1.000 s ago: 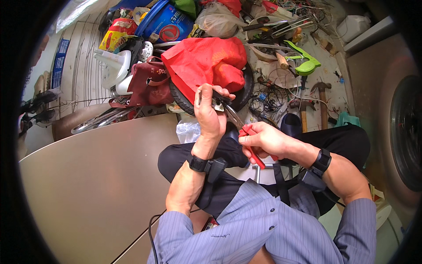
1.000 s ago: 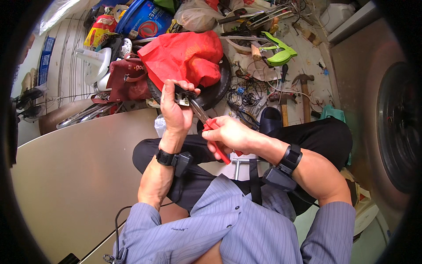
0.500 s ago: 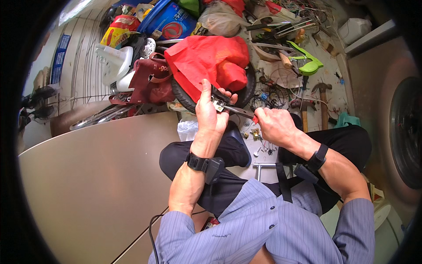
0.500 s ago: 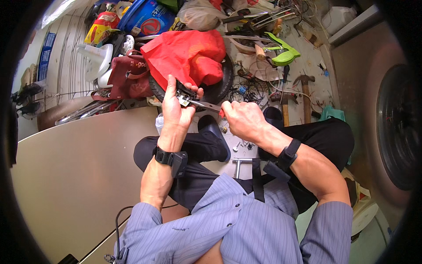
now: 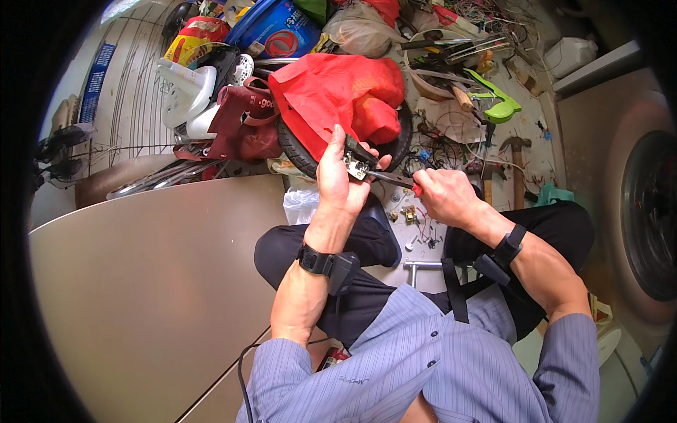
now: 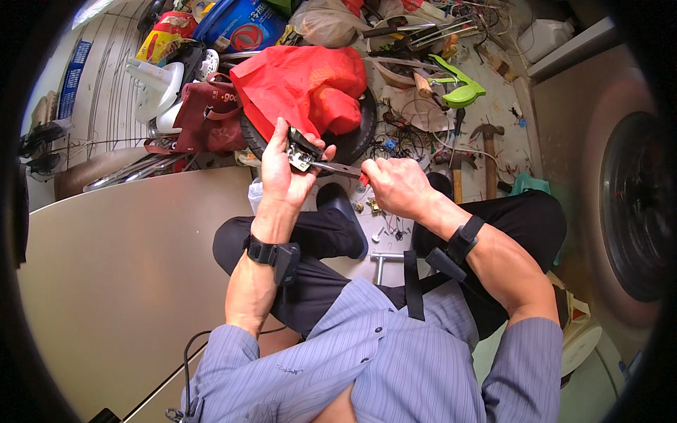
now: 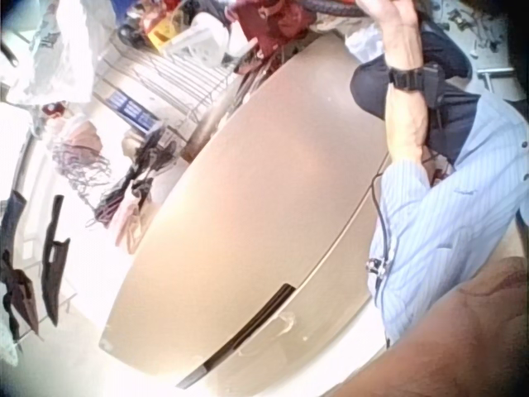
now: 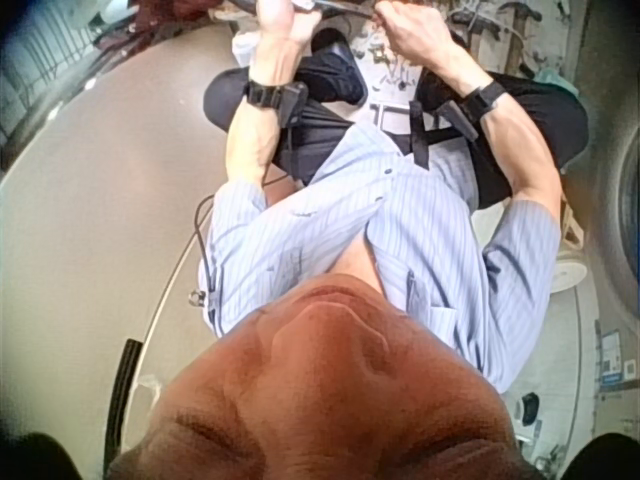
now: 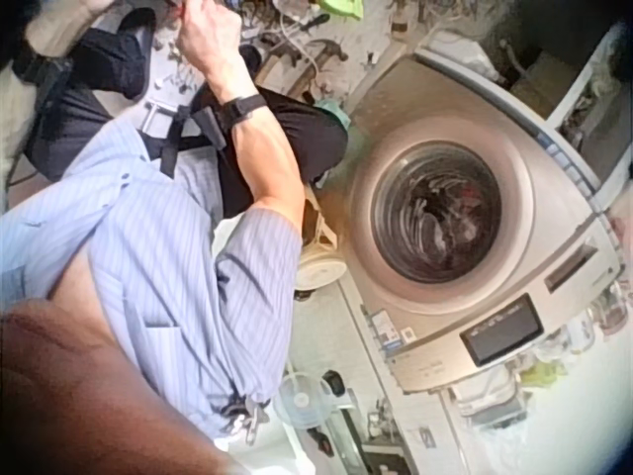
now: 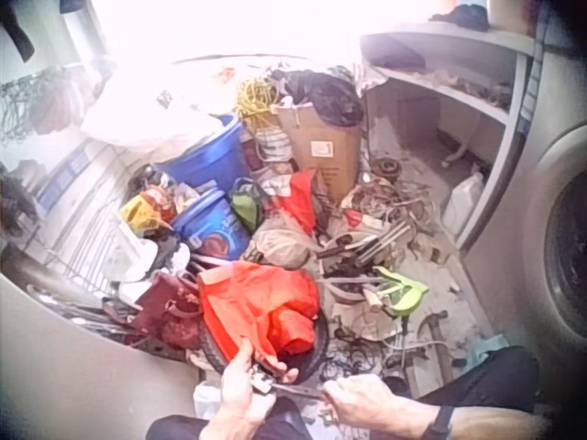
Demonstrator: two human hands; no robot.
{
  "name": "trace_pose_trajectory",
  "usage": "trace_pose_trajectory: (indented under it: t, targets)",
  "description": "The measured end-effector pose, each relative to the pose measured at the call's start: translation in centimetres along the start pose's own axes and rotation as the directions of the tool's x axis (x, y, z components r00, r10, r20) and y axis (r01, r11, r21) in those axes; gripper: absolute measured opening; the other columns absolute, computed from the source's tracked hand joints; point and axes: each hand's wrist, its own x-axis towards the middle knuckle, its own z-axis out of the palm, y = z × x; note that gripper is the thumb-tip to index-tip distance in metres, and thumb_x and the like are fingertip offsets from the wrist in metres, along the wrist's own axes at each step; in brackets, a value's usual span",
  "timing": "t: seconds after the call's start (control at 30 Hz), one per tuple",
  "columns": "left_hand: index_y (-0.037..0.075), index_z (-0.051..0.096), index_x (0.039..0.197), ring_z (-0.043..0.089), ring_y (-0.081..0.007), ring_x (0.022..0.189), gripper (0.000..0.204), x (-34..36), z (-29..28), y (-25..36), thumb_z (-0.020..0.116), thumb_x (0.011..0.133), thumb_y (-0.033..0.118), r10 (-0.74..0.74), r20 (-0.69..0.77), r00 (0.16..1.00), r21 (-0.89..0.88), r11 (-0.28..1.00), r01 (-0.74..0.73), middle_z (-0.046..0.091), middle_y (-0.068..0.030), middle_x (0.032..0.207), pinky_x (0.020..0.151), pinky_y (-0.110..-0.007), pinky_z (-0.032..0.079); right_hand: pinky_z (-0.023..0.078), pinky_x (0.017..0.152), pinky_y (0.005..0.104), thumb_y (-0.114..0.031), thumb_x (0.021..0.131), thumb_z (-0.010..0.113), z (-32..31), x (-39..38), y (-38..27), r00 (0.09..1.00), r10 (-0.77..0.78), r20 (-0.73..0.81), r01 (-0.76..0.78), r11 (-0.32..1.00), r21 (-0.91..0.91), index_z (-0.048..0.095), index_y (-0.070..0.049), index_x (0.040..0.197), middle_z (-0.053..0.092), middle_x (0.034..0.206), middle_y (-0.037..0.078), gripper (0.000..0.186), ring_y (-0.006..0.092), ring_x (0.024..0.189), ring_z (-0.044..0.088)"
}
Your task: The person uses pliers and a hammer to manipulate a small circuit board and its plastic housing while sitting on the floor.
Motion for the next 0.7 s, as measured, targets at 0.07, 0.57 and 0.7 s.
trace_pose_trajectory:
  t: [0.07, 0.57, 0.7]
  targets:
    - [0.011, 0.06, 0.083, 0.066, -0.0273, 0.075, 0.041, 0.1, -0.4, 0.3, 0.053, 0.102, 0.047, -0.012, 0.011, 1.0, 0.012, 1.0, 0.011, 0.064, -0.0082, 0.076, 0.084, -0.054, 0.055, 0.054, 0.059, 0.0399, -0.008, 0.076, 0.066, -0.1, 0.1, -0.2, 1.0, -0.013, -0.001, 0.013, 1.0, -0.011, 0.055, -0.006, 0.091, 0.062, 0.073, 0.01, 0.019, 0.028, 0.067, 0.067]
    - [0.007, 0.059, 0.081, 0.062, -0.0262, 0.073, 0.043, 1.4, -1.6, 0.0, 0.058, 0.1, 0.046, -0.009, -0.049, 0.999, -0.025, 1.0, 0.008, 0.061, -0.0092, 0.076, 0.074, -0.045, 0.055, 0.053, 0.067, 0.0504, -0.019, 0.091, 0.061, -2.3, 0.8, -2.0, 0.875, 0.138, 0.463, -0.387, 0.776, 0.499, 0.059, 0.001, 0.102, 0.067, 0.078, 0.025, 0.023, 0.0413, 0.074, 0.068]
    - [0.008, 0.06, 0.083, 0.065, -0.0262, 0.076, 0.044, 1.5, -1.1, -0.4, 0.057, 0.1, 0.048, -0.006, -0.021, 1.0, 0.023, 1.0, 0.007, 0.065, -0.0086, 0.078, 0.079, -0.047, 0.056, 0.053, 0.053, 0.0332, -0.01, 0.093, 0.058, -5.2, 1.5, -3.0, 0.596, 0.182, 0.782, -0.776, 0.381, 0.503, 0.056, 0.001, 0.099, 0.067, 0.075, 0.009, 0.013, 0.0168, 0.06, 0.064]
